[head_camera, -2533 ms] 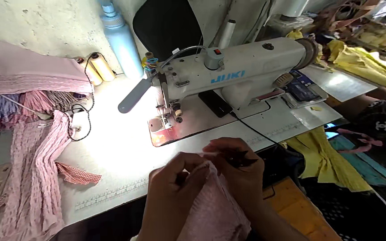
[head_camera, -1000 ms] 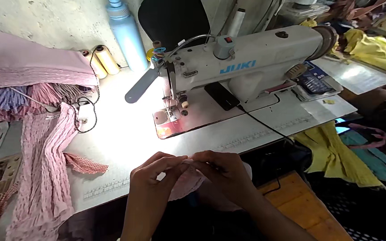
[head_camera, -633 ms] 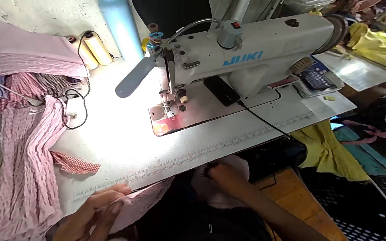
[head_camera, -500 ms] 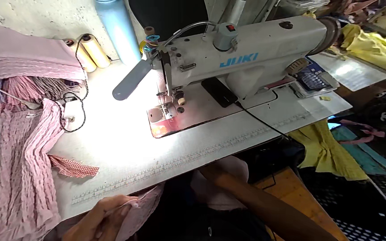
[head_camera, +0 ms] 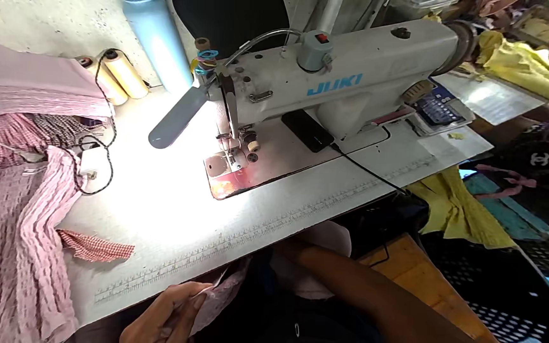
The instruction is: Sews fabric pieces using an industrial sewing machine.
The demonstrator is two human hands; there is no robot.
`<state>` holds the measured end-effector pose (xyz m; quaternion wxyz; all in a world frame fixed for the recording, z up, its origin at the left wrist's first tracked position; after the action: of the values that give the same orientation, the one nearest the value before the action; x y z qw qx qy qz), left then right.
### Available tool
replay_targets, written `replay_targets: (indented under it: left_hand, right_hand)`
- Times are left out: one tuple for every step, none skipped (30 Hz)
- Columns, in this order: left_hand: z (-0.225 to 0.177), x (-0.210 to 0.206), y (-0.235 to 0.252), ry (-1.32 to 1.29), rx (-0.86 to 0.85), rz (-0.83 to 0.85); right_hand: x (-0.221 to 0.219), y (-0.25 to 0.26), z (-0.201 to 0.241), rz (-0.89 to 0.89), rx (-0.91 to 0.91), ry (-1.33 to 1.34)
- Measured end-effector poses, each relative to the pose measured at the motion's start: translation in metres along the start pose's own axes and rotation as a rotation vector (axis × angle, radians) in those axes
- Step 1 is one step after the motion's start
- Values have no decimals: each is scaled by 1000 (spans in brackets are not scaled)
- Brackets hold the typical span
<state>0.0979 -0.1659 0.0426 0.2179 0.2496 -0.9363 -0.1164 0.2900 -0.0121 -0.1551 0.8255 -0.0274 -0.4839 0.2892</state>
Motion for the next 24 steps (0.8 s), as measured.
replay_targets:
  left_hand:
    - [-2,-1,1,7,-14,-5]
    - [-5,-2,2,16,-25,-9]
    - [-8,-1,3,19,-33,-10]
    - [-9,0,2,21,-36,-9]
    - [-8,1,1,25,-35,-7]
    - [-7,3,0,29,-30,-4]
    - [-6,3,-2,32,-20,-6]
    - [-3,2,-4,34,-11,-8]
    - [-2,1,-5,35,-3,-9]
    - [0,0,-5,32,5,-11]
    - [0,-1,-5,30,8,-15]
    - [1,-3,-4,31,10,-20]
    - [1,-4,-4,29,7,-25]
    - [2,-5,-4,27,-1,-27]
    - [3,-7,-3,26,-11,-27]
    - [4,-8,-1,23,-19,-30]
    - [5,-11,0,19,-24,-33]
    - [7,-14,1,14,-26,-35]
    - [8,-17,2,8,-32,-34]
    - [9,-21,4,5,-43,-34]
    - [9,-24,5,7,-58,-33]
    - [8,-26,7,10,-71,-31]
    - [6,-26,8,14,-78,-25]
    - [3,-27,9,17,-82,-19]
  right_hand:
    - [-3,1,-2,-16,6,-3]
    - [-3,1,-1,-6,1,-4]
    - [-2,1,0,15,-10,-5]
    - [0,0,3,24,-17,-7]
    - [4,-2,7,10,-22,-10]
    - [13,-5,15,3,-36,-16]
    - [27,-9,24,33,-75,-31]
    - [43,-15,32,85,-121,-34]
    - [53,-17,35,91,-128,-26]
    - [53,-18,31,64,-86,-16]
    - [47,-16,22,-1,7,-33]
    - [41,-16,14,-33,68,-77]
    - [42,-21,11,-55,118,-136]
    - [46,-30,9,-131,189,-187]
    - [49,-41,2,-321,315,-202]
    - [51,-52,-8,-536,443,-186]
    - [53,-59,-20,-661,501,-151]
    - [55,-66,-30,-715,500,-108]
    - [56,-70,-39,-748,480,-68]
    - [59,-73,-43,-777,457,-33]
    - [61,-75,-44,-812,440,-10]
    - [63,-76,-43,-839,428,15]
    - [65,-77,-40,-859,424,52]
    - [65,-78,-36,-861,422,102]
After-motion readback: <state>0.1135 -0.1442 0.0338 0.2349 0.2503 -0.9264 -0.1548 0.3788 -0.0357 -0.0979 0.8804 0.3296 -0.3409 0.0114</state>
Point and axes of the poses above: each hand's wrist, its own y-axis towards the middle knuckle, its own x-axis out of the back of the hand, z = x × y, the point moved 4 cm from there along y, towards the middle knuckle, and after that the axes turned 15 degrees about -z, right-handed, at the moved point
